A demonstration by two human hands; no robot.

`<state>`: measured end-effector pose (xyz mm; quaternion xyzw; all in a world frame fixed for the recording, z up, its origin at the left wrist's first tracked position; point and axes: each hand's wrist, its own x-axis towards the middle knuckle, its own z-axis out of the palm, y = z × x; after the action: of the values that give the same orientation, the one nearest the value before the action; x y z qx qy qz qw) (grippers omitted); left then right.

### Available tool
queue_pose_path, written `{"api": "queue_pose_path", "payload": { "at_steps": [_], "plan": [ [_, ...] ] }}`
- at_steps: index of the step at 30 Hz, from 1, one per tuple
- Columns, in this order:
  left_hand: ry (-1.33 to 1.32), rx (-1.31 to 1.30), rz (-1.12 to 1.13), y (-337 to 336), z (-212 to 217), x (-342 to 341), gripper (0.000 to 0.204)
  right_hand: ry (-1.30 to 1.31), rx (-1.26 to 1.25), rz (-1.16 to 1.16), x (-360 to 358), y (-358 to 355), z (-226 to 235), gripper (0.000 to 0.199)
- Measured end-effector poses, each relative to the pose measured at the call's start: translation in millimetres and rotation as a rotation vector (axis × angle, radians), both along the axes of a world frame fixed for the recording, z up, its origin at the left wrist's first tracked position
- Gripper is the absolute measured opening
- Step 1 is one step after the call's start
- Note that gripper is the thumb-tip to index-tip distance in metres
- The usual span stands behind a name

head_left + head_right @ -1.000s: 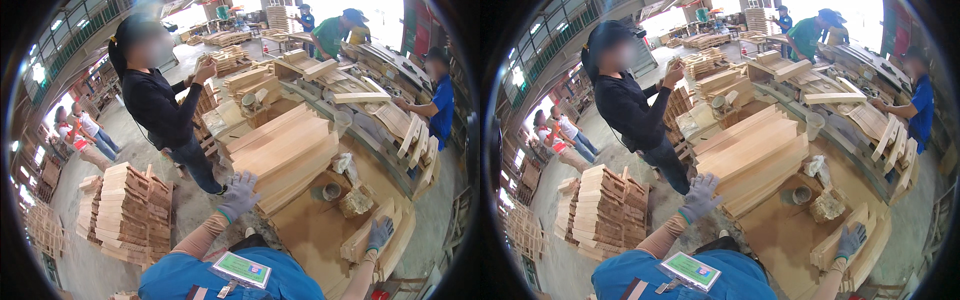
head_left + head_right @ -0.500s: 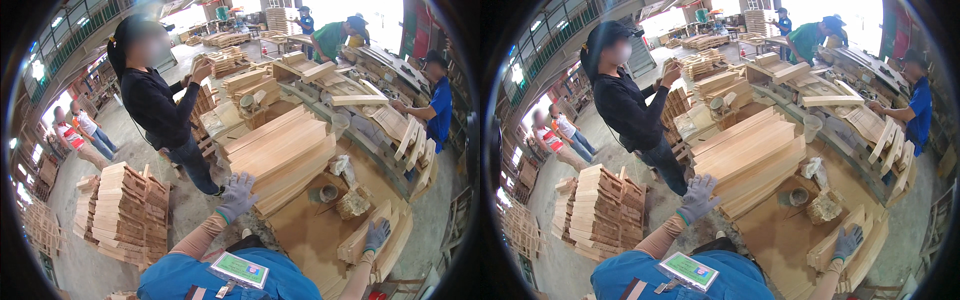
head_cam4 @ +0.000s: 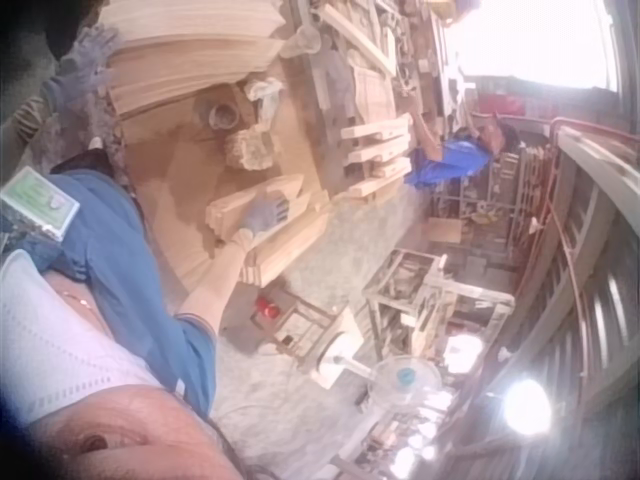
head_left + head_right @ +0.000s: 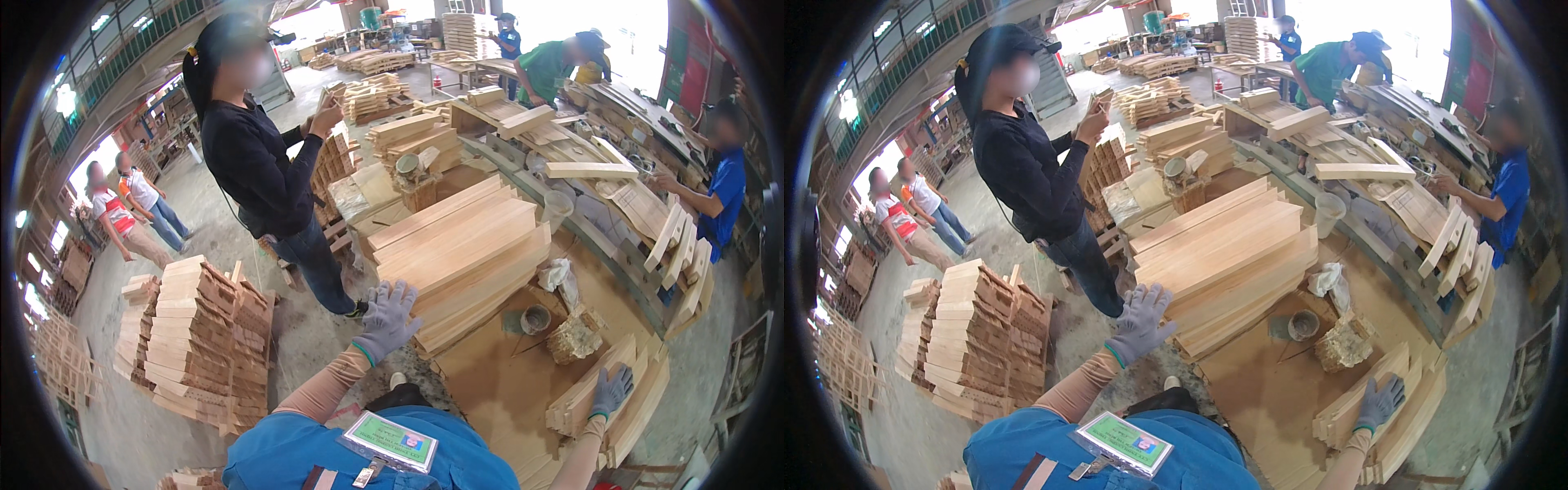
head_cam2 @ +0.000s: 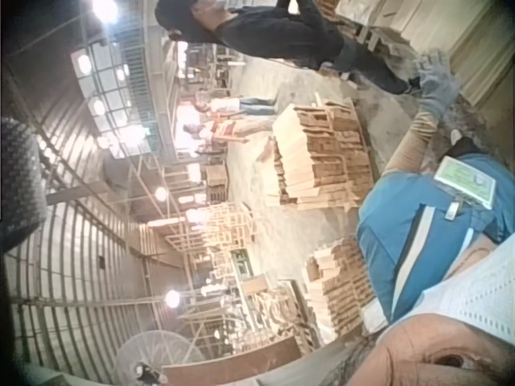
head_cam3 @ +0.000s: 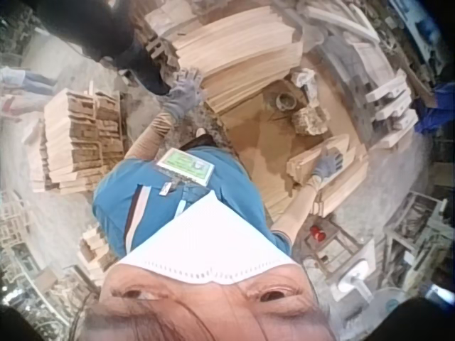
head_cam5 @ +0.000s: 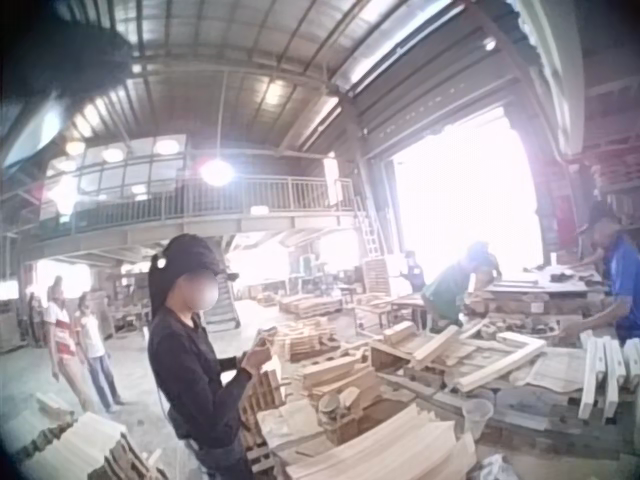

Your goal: The person picks up wooden planks and aligns them on a workbench. They use a brush to apply glue into pre-drilled holes on the planks and then place the pieces together. The person repeats this process with multiple planks, stacking the assembled pieces on the table.

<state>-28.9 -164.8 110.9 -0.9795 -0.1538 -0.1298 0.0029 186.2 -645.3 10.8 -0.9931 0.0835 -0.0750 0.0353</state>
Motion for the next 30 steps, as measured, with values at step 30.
{"api": "queue_pose_path", "payload": {
  "at_steps": [30],
  "plan": [
    [0.017, 0.013, 0.011, 0.4, -0.2, 0.8, 0.067, 0.001, 0.018, -0.004, -1.7, 1.3, 2.1, 0.068]
  ]
}}
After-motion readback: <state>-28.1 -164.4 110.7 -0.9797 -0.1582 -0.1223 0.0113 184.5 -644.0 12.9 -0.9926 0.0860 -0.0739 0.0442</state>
